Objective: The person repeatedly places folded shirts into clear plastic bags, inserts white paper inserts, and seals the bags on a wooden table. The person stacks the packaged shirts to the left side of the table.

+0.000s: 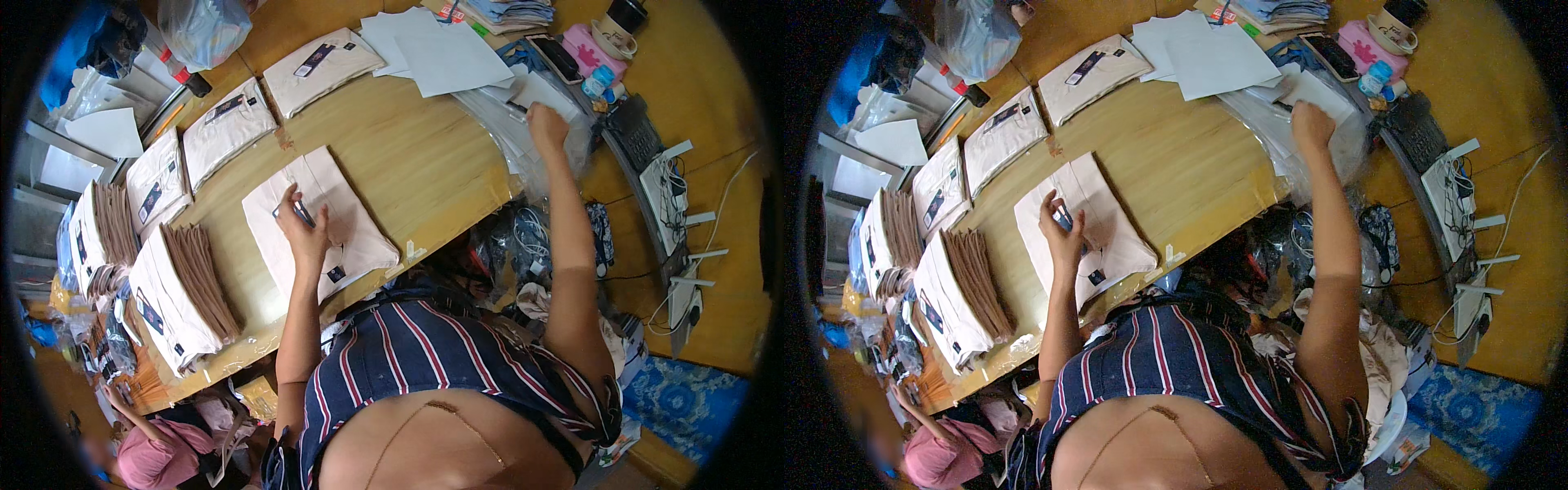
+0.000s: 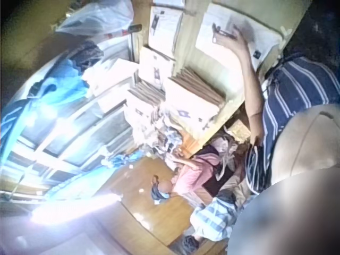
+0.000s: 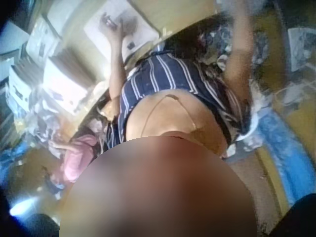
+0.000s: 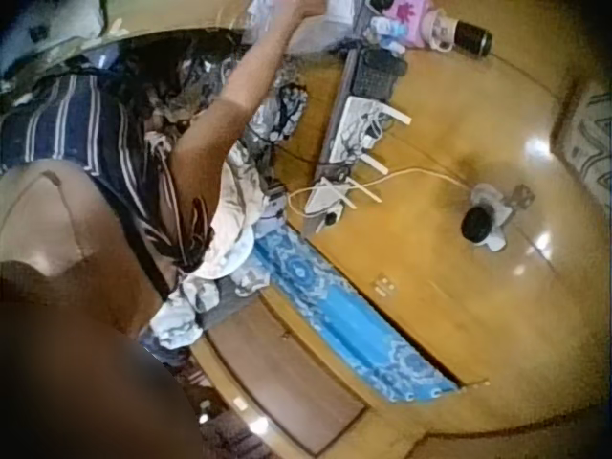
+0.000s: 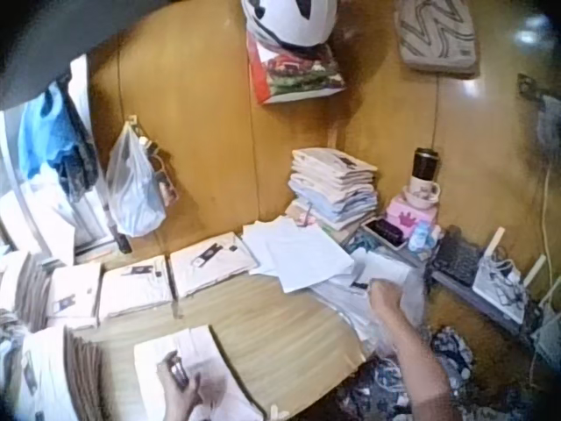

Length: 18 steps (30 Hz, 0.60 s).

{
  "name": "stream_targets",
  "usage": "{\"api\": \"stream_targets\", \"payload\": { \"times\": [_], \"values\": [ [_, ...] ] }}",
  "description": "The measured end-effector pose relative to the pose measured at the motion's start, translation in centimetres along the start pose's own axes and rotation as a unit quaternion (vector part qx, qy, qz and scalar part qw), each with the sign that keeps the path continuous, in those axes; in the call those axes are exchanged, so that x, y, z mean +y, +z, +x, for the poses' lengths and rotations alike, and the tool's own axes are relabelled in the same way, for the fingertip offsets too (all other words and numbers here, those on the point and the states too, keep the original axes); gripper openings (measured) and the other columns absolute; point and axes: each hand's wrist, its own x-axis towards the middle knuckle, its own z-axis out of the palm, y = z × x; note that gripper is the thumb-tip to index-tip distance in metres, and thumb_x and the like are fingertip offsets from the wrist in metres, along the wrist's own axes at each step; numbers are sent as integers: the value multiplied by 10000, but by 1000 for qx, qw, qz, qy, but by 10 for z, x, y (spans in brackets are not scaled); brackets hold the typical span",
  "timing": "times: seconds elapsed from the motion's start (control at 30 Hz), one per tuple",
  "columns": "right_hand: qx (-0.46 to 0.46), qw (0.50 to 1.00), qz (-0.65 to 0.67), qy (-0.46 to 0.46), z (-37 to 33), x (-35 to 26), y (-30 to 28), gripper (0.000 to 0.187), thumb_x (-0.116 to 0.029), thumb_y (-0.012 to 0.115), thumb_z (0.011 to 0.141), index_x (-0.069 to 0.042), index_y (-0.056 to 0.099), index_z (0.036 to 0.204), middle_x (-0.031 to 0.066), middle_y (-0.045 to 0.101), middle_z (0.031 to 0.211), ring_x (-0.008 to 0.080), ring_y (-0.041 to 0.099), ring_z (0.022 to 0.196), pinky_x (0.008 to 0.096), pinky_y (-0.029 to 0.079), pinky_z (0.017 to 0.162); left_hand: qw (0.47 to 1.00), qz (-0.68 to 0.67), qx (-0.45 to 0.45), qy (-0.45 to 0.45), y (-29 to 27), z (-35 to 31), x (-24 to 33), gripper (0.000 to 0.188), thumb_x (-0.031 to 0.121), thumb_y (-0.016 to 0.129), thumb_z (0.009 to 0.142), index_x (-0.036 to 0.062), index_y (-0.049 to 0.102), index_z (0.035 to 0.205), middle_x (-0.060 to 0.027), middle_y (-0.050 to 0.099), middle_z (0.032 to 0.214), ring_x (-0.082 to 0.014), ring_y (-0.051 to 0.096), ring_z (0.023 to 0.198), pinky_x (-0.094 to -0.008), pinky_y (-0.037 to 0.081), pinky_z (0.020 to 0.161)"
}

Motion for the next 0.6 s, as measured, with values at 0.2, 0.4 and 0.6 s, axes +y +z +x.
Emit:
{"api": "stream_targets", "payload": {
  "times": [0.2,0.4,0.6],
  "values": [
    [2,980,197,-11,95,89,-23,54,-101,597,699,-47,601,701,92,622,674,172,592,652,298,445,576,995,-45,-94,-12,11,-7,17,534,66,627,685,62,399,1168,-119,511,992,-251,438,969,-353,332,840],
    [308,945,106,34,39,8,-140,86,-196,532,782,-130,570,822,86,615,740,273,589,679,366,444,585,976,-152,-147,-45,17,-13,27,517,72,586,743,68,344,1200,-99,527,978,-195,494,905,-320,391,745],
    [93,966,131,-201,-90,-115,-83,99,-136,490,764,-119,524,855,112,560,616,262,570,544,378,436,467,933,-329,-106,-101,38,-7,55,479,112,481,836,94,277,1269,-173,451,1121,-263,488,957,-337,401,787]
  ]
}}
